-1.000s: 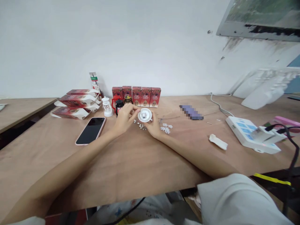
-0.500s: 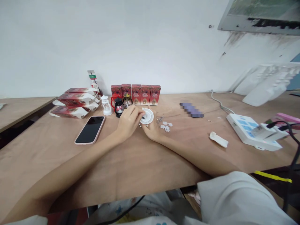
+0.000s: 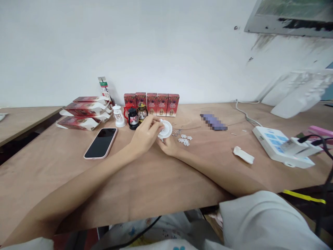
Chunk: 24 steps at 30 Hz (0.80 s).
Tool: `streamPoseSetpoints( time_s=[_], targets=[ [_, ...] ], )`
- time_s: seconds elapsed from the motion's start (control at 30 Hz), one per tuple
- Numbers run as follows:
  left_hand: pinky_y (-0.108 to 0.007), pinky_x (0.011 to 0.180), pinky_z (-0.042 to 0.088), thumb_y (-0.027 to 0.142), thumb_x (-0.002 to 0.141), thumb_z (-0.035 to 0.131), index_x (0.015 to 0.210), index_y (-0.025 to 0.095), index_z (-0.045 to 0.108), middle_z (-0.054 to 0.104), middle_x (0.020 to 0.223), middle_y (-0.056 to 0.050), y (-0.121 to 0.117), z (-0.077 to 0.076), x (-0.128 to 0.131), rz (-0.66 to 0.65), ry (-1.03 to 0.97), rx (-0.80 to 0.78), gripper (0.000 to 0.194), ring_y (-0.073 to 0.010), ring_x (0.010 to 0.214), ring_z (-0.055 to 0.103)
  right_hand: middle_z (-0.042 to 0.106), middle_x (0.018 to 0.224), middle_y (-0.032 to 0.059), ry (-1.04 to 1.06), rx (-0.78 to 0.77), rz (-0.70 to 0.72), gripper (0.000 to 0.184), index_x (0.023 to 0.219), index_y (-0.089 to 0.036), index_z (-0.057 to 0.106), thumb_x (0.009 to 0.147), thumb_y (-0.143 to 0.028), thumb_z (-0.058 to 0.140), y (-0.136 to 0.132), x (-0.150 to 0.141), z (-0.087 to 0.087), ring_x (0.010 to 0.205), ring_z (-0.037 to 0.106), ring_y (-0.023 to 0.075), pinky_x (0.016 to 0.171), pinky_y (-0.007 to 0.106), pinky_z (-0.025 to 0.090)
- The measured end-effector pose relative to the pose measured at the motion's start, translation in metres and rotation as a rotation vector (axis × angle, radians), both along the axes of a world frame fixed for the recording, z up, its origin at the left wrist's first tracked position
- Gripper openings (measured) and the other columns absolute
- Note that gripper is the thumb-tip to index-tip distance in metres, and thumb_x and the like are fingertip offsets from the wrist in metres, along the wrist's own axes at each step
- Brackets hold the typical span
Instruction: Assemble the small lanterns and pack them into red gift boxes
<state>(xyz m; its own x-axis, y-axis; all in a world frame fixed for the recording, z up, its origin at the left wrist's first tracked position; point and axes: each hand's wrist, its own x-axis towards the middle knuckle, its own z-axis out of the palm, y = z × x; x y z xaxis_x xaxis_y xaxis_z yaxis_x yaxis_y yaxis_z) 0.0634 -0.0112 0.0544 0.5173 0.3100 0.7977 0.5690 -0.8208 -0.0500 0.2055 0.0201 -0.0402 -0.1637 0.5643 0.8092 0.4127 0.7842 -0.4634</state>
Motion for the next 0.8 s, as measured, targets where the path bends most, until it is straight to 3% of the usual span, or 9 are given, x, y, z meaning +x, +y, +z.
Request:
streamPoseSetpoints(
  time_s=[0.23,0.33,0.47,0.53,0.67,0.8],
  targets=[
    [-0.028,0.067,0.047,0.023,0.096,0.038,0.088,0.018,0.055,0.057,0.095,-0.007,0.004,0.009,-0.004,-0.030,0.093,0.107,0.020,-0.0153,0.084,0.055,0.028,0.148,0.0140,-0.052,0.045,-0.025,0.061,0.141,-0.020,0.020,0.089,-0.043,0.043,-0.009,0.001,0.005,0.143,0.016,0.0262,0.117,0.052,0.017],
    [-0.028,0.070,0.048,0.021,0.096,0.037,0.088,0.019,0.055,0.058,0.096,-0.007,0.008,0.014,-0.009,-0.073,0.138,0.115,0.019,-0.0158,0.087,0.055,0.030,0.146,0.0145,-0.042,0.054,0.009,0.059,0.142,-0.021,0.016,0.092,-0.043,0.038,-0.013,0.002,0.009,0.141,0.022,0.0252,0.116,0.050,0.019],
    [-0.027,0.070,0.047,0.024,0.095,0.036,0.089,0.021,0.056,0.058,0.095,-0.006,0.012,0.020,-0.014,-0.075,0.244,0.014,0.021,-0.0152,0.085,0.055,0.038,0.140,0.0142,0.005,0.020,0.004,0.068,0.140,-0.023,0.016,0.086,-0.043,0.053,-0.014,0.001,0.012,0.135,0.032,0.0265,0.113,0.048,0.028],
    [-0.026,0.069,0.047,0.026,0.096,0.035,0.087,0.019,0.057,0.059,0.095,-0.006,0.012,0.021,-0.014,-0.076,0.309,0.016,0.025,-0.0151,0.084,0.055,0.040,0.136,0.0134,0.031,0.040,-0.032,0.074,0.139,-0.024,0.018,0.081,-0.040,0.061,-0.013,0.000,0.014,0.132,0.036,0.0272,0.111,0.048,0.031],
    [-0.026,0.068,0.046,0.025,0.097,0.033,0.085,0.017,0.059,0.059,0.099,-0.009,0.010,0.019,-0.011,-0.026,0.341,0.093,0.030,-0.0161,0.088,0.056,0.041,0.125,0.0107,0.060,0.118,-0.153,0.066,0.131,-0.026,0.030,0.075,-0.029,0.065,-0.012,-0.001,0.016,0.122,0.042,0.0274,0.106,0.051,0.035],
    [-0.025,0.067,0.046,0.026,0.096,0.035,0.088,0.018,0.060,0.060,0.100,-0.007,0.009,0.015,-0.011,0.049,0.337,0.073,0.028,-0.0158,0.087,0.057,0.038,0.121,0.0102,0.089,0.120,-0.231,0.066,0.129,-0.027,0.030,0.073,-0.025,0.065,-0.011,-0.002,0.016,0.121,0.041,0.0280,0.104,0.052,0.036]
  ],
)
